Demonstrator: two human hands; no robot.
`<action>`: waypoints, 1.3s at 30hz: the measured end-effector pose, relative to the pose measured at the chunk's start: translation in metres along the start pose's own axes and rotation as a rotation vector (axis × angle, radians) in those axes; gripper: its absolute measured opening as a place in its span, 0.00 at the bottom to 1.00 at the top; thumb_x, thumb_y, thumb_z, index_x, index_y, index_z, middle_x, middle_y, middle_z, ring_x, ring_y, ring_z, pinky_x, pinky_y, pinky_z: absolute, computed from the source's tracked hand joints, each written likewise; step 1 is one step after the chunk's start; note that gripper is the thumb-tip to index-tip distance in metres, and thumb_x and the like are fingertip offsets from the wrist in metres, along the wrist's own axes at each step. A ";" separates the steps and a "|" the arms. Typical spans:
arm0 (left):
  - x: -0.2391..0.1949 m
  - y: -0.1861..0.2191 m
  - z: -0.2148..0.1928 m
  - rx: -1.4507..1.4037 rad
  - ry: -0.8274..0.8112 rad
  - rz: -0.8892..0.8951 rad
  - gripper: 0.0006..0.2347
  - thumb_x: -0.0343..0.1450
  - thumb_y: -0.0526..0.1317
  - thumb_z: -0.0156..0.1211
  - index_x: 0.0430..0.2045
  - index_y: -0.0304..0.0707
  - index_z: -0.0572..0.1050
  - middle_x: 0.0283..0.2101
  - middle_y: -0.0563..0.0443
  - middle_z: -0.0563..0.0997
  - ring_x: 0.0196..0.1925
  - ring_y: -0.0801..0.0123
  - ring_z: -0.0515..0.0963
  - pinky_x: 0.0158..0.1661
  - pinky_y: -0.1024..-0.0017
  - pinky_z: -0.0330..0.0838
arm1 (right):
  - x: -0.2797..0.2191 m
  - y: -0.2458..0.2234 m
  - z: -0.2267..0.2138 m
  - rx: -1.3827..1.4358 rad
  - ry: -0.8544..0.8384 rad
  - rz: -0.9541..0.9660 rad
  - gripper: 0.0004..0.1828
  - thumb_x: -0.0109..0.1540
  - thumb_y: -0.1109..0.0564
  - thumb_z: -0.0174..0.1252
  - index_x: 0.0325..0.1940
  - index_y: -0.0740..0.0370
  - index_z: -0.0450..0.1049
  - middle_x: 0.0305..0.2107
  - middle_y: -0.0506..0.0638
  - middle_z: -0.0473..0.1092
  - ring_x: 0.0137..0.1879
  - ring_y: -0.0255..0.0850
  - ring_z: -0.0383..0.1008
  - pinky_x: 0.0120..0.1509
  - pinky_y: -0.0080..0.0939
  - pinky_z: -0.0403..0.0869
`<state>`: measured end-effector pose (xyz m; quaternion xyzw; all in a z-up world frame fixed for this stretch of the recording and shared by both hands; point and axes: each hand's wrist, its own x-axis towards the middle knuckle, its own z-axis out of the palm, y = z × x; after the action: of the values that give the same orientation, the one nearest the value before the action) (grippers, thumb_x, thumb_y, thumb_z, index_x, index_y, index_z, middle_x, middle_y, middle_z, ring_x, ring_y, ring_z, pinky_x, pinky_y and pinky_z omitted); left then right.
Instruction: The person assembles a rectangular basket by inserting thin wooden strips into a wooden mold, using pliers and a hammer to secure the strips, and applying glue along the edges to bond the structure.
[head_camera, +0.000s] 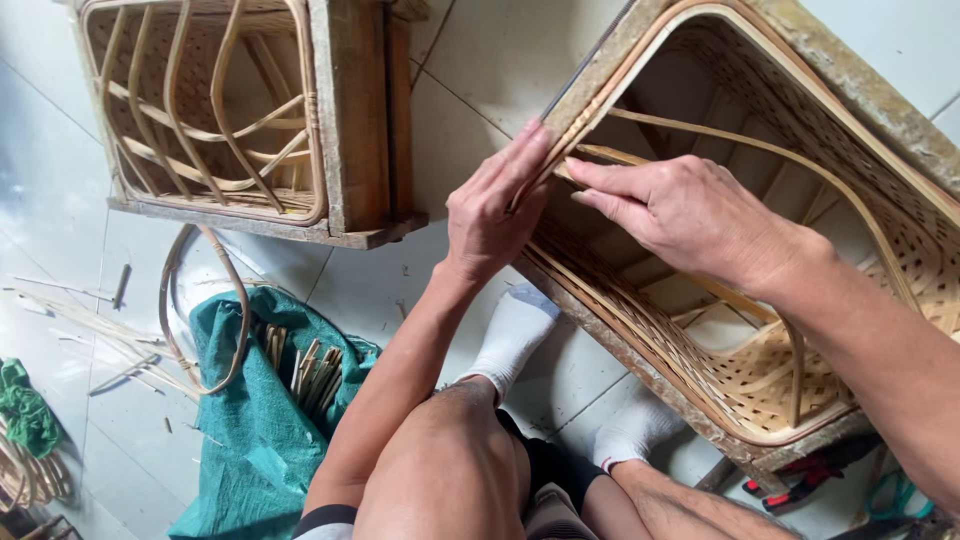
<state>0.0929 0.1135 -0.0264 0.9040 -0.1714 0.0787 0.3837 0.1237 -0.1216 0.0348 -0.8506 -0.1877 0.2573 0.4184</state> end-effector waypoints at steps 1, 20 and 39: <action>0.002 0.000 -0.003 -0.012 -0.015 0.038 0.18 0.72 0.31 0.68 0.58 0.41 0.75 0.62 0.44 0.78 0.62 0.56 0.82 0.62 0.68 0.78 | 0.002 -0.002 0.001 -0.034 -0.007 0.008 0.21 0.66 0.46 0.55 0.62 0.48 0.76 0.41 0.59 0.79 0.43 0.55 0.81 0.49 0.52 0.78; 0.001 0.002 -0.002 0.100 -0.103 0.176 0.18 0.70 0.26 0.63 0.55 0.37 0.77 0.61 0.42 0.78 0.66 0.51 0.77 0.64 0.62 0.74 | -0.007 0.013 0.029 -0.852 0.235 -0.395 0.16 0.67 0.51 0.55 0.56 0.60 0.74 0.34 0.51 0.76 0.36 0.41 0.77 0.37 0.40 0.75; -0.046 0.051 -0.051 0.050 -0.200 -0.272 0.31 0.67 0.40 0.72 0.64 0.31 0.65 0.56 0.31 0.77 0.59 0.47 0.77 0.59 0.58 0.73 | -0.186 0.036 0.038 -0.632 0.853 0.019 0.28 0.59 0.56 0.71 0.61 0.69 0.75 0.53 0.60 0.74 0.60 0.53 0.74 0.64 0.51 0.75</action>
<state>0.0308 0.1285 0.0302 0.9314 -0.0830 -0.0601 0.3492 -0.0438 -0.2183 0.0385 -0.9659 -0.0615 -0.1769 0.1786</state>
